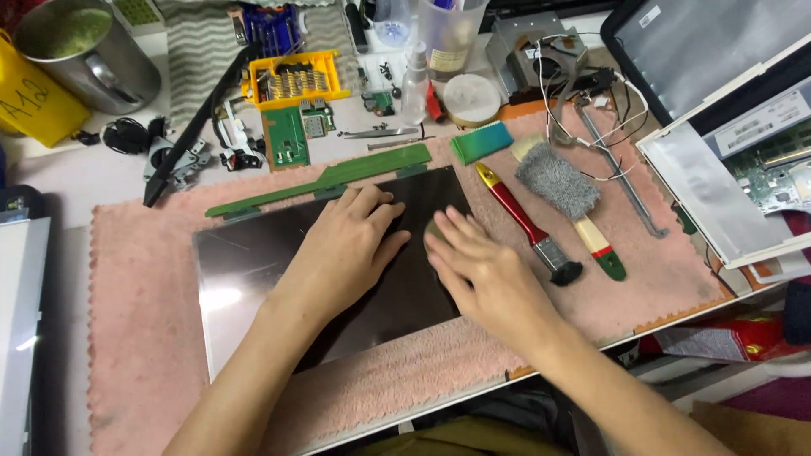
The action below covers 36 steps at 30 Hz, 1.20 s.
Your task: Cleaning the surface of an LCD panel using a brush, a sponge, and a cloth at a repair station.
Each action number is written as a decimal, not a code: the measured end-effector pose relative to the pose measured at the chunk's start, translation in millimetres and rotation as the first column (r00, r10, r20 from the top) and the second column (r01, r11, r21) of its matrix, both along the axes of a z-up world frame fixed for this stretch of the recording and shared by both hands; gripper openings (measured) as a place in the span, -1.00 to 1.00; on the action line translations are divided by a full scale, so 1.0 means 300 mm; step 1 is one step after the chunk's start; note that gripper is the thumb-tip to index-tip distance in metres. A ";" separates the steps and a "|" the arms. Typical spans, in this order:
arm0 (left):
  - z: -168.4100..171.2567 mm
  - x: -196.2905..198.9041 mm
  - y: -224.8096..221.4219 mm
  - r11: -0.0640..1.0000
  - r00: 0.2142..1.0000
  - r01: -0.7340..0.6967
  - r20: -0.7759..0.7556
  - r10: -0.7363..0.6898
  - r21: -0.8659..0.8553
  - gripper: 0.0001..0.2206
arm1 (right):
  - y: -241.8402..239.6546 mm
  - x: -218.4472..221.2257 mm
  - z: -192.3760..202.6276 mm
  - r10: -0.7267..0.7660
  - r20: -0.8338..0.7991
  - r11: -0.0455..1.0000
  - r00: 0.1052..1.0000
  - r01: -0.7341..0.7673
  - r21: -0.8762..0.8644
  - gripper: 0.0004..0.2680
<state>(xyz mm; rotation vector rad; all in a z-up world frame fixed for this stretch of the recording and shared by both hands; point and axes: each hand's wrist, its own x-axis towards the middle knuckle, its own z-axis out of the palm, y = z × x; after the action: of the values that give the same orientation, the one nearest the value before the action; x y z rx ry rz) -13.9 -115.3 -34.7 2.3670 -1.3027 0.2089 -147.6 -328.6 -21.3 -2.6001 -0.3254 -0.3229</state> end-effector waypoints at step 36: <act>0.033 -0.282 0.705 0.772 0.833 -0.553 -0.224 0.506 -0.312 -0.92 | 0.538 0.035 -0.012 0.476 0.224 0.852 0.851 -0.509 0.122 -0.89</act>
<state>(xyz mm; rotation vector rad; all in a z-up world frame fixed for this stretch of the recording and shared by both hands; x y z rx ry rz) -98.6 96.0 -24.9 2.3080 -0.4441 0.4207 -137.3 -167.1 -25.0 -2.2105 -0.9678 -0.3875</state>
